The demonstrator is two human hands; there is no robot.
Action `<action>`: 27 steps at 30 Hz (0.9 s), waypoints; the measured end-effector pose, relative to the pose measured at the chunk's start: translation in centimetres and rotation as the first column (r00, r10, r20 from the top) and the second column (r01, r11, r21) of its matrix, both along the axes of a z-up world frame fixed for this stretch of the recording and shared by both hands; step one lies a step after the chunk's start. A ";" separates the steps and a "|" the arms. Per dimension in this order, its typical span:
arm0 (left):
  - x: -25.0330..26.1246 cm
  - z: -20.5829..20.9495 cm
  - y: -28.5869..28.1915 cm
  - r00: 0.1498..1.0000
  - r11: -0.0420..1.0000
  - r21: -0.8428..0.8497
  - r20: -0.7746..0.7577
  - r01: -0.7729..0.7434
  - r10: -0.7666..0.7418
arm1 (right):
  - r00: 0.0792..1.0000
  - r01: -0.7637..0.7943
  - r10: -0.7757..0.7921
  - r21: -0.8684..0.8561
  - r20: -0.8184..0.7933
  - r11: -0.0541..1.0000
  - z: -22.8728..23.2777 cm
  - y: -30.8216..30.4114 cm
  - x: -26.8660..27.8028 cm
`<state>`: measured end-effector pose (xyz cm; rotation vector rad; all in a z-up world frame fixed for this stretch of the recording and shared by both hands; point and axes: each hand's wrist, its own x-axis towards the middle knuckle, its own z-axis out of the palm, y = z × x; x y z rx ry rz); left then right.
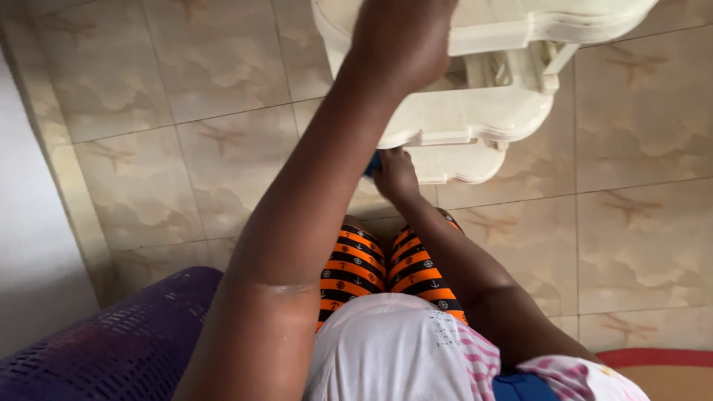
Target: The person kneels on the floor and wipes the surfaces of a white plastic structure with a blue cloth. They clean the top, sides, and interior sections of the structure, turning it to access different areas.
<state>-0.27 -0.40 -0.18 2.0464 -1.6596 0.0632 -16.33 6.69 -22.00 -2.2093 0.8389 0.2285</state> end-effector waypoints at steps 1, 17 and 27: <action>0.0 0.1 -0.1 1.000 0.998 0.060 -0.016 -0.004 0.005 | 1.000 0.012 -0.012 0.010 0.007 1.000 -0.3 -0.8 1.6; 0.3 1.2 0.7 0.982 0.974 0.219 0.189 -0.066 0.024 | 0.994 0.070 -0.075 0.060 0.079 0.996 -3.2 -9.2 13.4; 0.8 3.1 0.7 0.998 0.951 0.309 0.064 -0.008 -0.013 | 0.988 -0.060 0.043 0.111 0.145 0.992 -1.5 -3.7 8.6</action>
